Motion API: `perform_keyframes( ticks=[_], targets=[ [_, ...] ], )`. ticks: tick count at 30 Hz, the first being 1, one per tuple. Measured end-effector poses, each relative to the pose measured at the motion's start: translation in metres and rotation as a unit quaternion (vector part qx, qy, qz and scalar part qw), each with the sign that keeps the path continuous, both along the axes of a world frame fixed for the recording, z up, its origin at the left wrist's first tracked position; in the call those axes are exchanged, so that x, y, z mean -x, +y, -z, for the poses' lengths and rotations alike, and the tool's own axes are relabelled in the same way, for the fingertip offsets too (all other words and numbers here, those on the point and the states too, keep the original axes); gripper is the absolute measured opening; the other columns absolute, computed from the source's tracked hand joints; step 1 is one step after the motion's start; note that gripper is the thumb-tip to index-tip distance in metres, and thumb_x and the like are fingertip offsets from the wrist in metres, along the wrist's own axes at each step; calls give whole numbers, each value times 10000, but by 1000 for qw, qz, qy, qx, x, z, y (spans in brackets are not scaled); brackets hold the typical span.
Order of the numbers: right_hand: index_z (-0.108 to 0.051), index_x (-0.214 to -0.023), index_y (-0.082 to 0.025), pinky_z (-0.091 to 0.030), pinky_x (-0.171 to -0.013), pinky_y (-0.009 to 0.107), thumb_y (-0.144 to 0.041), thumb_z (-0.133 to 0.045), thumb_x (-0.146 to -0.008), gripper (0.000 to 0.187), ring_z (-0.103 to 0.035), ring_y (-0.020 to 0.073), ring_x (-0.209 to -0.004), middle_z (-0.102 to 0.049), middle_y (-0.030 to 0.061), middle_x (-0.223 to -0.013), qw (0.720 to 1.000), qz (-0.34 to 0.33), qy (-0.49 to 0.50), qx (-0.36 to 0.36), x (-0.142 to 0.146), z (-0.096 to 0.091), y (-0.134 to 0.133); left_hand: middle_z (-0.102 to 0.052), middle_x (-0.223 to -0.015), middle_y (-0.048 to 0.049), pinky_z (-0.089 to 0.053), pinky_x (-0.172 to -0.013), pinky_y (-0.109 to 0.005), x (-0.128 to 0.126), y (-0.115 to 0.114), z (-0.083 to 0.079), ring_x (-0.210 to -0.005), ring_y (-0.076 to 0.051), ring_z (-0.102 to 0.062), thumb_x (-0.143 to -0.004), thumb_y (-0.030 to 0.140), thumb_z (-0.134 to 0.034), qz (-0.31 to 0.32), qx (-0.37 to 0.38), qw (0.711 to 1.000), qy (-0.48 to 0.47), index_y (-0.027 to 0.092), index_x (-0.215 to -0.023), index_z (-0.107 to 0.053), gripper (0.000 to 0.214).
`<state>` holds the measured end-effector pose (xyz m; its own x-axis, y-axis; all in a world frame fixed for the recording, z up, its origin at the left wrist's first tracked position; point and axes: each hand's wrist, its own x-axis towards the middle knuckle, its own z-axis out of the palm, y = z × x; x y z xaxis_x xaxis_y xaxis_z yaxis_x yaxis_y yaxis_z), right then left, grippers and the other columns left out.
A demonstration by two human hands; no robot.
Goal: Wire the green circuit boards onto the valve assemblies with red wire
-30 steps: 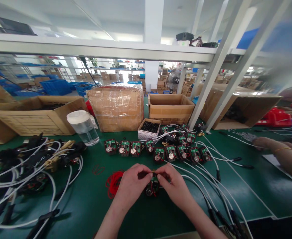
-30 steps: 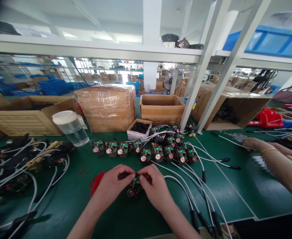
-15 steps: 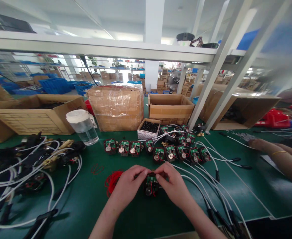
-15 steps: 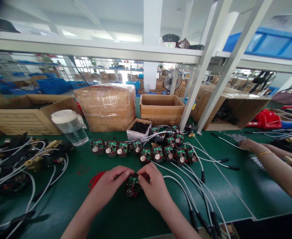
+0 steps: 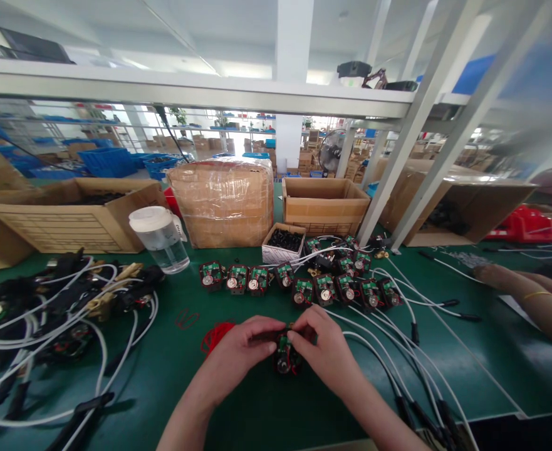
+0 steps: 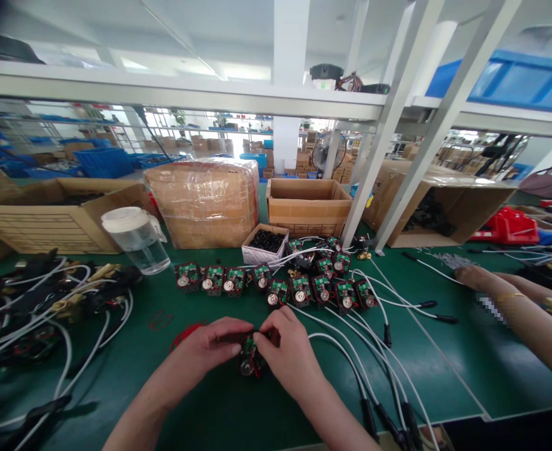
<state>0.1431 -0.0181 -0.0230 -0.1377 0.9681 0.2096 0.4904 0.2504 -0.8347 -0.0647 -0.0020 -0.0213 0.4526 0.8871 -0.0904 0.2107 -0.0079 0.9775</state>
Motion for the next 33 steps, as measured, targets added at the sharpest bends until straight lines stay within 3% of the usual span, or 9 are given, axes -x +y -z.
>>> perform_keyframes(
  ticks=[10, 18, 23, 33],
  targets=[
    [-590, -783, -217, -448, -671, 282, -118, -596, -877, 137, -563, 155, -757, -542, 2, -859, 1000, -12, 1, -21, -2, 1, -2, -745, -1090, -48, -472, -1002, -359, -14, -5, -5, -1065, -232, -666, -801, 291, -661, -85, -2, 996, 28, 241, -1012, -776, 245],
    [-639, -827, -212, -443, -642, 278, -135, -647, -849, 81, -548, 148, -743, -536, 7, -895, 1000, -3, -6, 3, 8, -5, -2, -772, -1048, -37, -483, -969, -368, -12, -4, -6, -1030, -239, -685, -779, 300, -690, -74, 64, 995, -12, 222, -1026, -765, 270],
    [-658, -827, -215, -432, -632, 270, -78, -624, -835, 142, -534, 138, -718, -533, 2, -886, 1000, -7, -3, -9, 11, -4, 0, -780, -1050, -43, -484, -972, -373, -12, -4, -4, -1032, -242, -683, -770, 302, -692, -75, 88, 993, -28, 208, -1049, -758, 301],
    [-654, -832, -223, -435, -636, 271, -78, -629, -809, 148, -543, 150, -744, -543, 5, -891, 1000, -8, -3, -3, 11, -6, -1, -785, -1039, -52, -496, -959, -366, -16, -7, -4, -1025, -245, -690, -774, 316, -695, -96, 96, 990, -40, 198, -1037, -760, 295]
  ],
)
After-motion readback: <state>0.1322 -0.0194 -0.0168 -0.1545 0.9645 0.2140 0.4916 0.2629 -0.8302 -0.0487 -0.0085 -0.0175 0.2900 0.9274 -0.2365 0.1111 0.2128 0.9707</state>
